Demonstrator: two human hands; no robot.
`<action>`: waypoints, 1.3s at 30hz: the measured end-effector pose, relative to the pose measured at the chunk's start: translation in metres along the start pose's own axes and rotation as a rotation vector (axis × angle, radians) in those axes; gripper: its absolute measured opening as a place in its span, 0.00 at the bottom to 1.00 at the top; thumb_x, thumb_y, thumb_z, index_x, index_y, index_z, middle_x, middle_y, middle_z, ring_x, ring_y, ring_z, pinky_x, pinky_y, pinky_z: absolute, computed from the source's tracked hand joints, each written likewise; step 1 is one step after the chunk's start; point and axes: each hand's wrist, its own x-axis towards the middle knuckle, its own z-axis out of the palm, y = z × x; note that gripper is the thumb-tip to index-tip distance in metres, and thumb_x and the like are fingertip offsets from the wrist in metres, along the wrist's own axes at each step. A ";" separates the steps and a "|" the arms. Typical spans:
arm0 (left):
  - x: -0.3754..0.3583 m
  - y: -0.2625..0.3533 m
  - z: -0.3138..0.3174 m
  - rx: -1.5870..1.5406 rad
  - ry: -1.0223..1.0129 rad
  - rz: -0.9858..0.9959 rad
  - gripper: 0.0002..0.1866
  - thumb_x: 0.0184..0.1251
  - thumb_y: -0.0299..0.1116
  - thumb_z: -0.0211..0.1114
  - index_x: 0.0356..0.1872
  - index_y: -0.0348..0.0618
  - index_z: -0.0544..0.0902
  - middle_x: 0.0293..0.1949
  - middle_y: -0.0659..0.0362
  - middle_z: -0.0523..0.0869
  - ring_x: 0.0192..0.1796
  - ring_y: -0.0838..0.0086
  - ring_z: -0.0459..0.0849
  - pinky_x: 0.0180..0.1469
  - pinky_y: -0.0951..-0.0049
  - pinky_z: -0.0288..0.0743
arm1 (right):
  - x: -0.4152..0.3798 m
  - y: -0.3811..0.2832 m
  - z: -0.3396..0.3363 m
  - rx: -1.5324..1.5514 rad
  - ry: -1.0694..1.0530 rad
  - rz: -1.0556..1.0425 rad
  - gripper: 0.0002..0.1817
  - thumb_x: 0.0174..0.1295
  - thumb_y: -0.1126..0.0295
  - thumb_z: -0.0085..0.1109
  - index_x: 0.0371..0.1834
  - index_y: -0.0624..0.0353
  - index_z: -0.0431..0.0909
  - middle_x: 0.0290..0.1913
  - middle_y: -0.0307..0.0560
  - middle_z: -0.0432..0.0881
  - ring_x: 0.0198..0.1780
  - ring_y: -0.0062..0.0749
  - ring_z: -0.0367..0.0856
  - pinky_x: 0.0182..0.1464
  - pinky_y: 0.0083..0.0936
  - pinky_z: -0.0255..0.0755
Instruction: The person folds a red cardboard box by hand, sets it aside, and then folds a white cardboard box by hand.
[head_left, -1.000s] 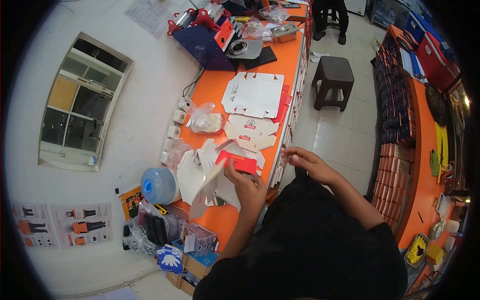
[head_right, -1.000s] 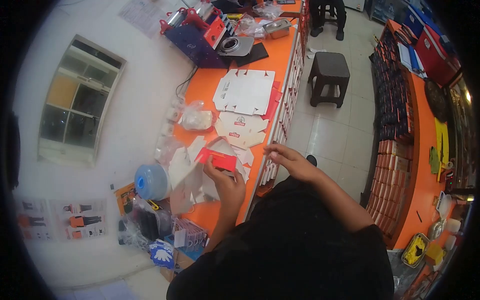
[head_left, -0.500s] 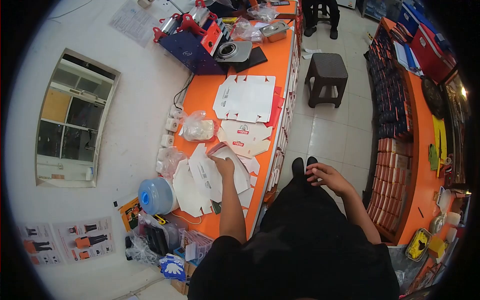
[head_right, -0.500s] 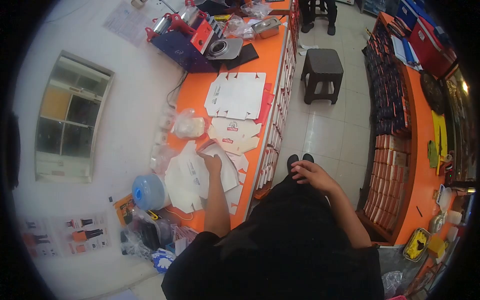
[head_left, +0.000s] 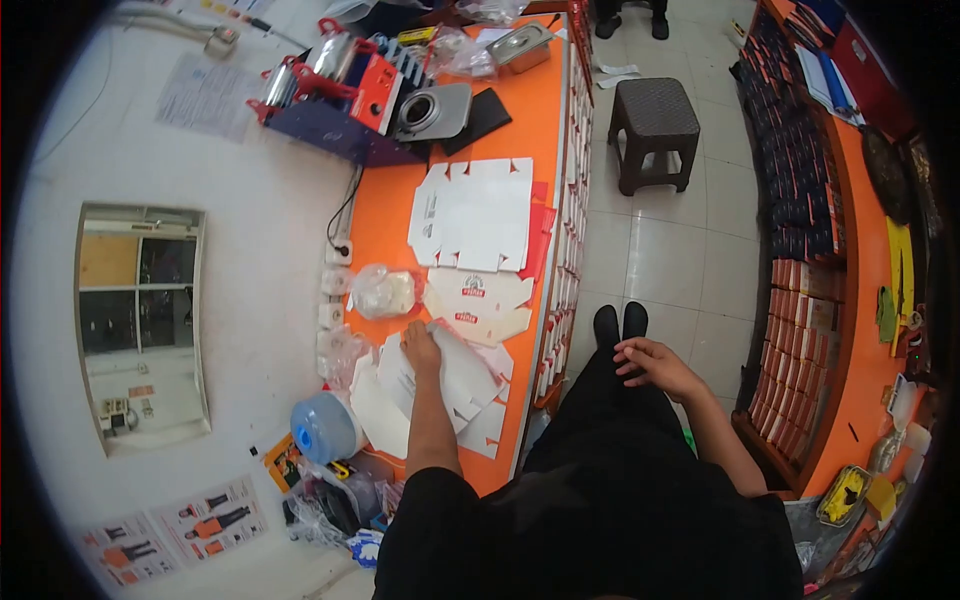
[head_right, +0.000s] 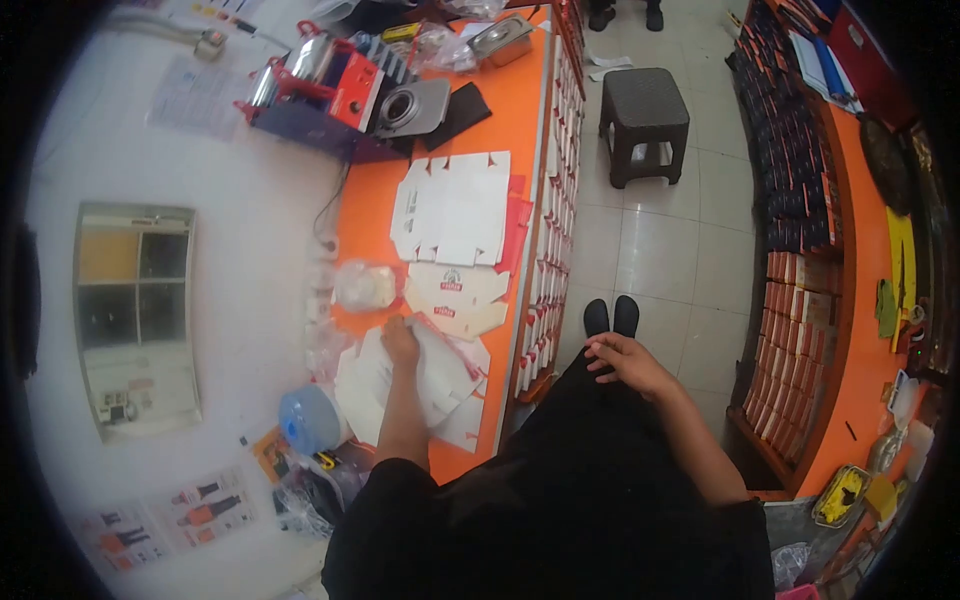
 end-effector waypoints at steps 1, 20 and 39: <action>0.005 -0.001 0.004 -0.010 0.046 -0.023 0.21 0.63 0.27 0.61 0.58 0.40 0.72 0.60 0.50 0.75 0.69 0.55 0.69 0.69 0.50 0.59 | 0.004 0.000 -0.010 0.011 0.029 0.020 0.21 0.76 0.56 0.52 0.62 0.59 0.73 0.55 0.45 0.78 0.54 0.33 0.81 0.54 0.33 0.80; 0.112 0.257 0.007 -0.165 -0.087 0.065 0.46 0.71 0.56 0.59 0.74 0.25 0.58 0.75 0.33 0.58 0.78 0.40 0.56 0.75 0.43 0.58 | -0.074 0.010 -0.076 0.168 0.315 -0.030 0.24 0.75 0.51 0.52 0.60 0.60 0.73 0.53 0.49 0.78 0.52 0.39 0.80 0.48 0.41 0.83; 0.089 0.184 -0.107 -0.320 0.339 -0.054 0.15 0.61 0.46 0.71 0.34 0.43 0.89 0.36 0.47 0.89 0.42 0.52 0.89 0.45 0.54 0.81 | -0.191 0.091 -0.157 0.271 0.353 -0.039 0.21 0.76 0.55 0.49 0.59 0.62 0.72 0.52 0.51 0.77 0.52 0.42 0.81 0.47 0.52 0.85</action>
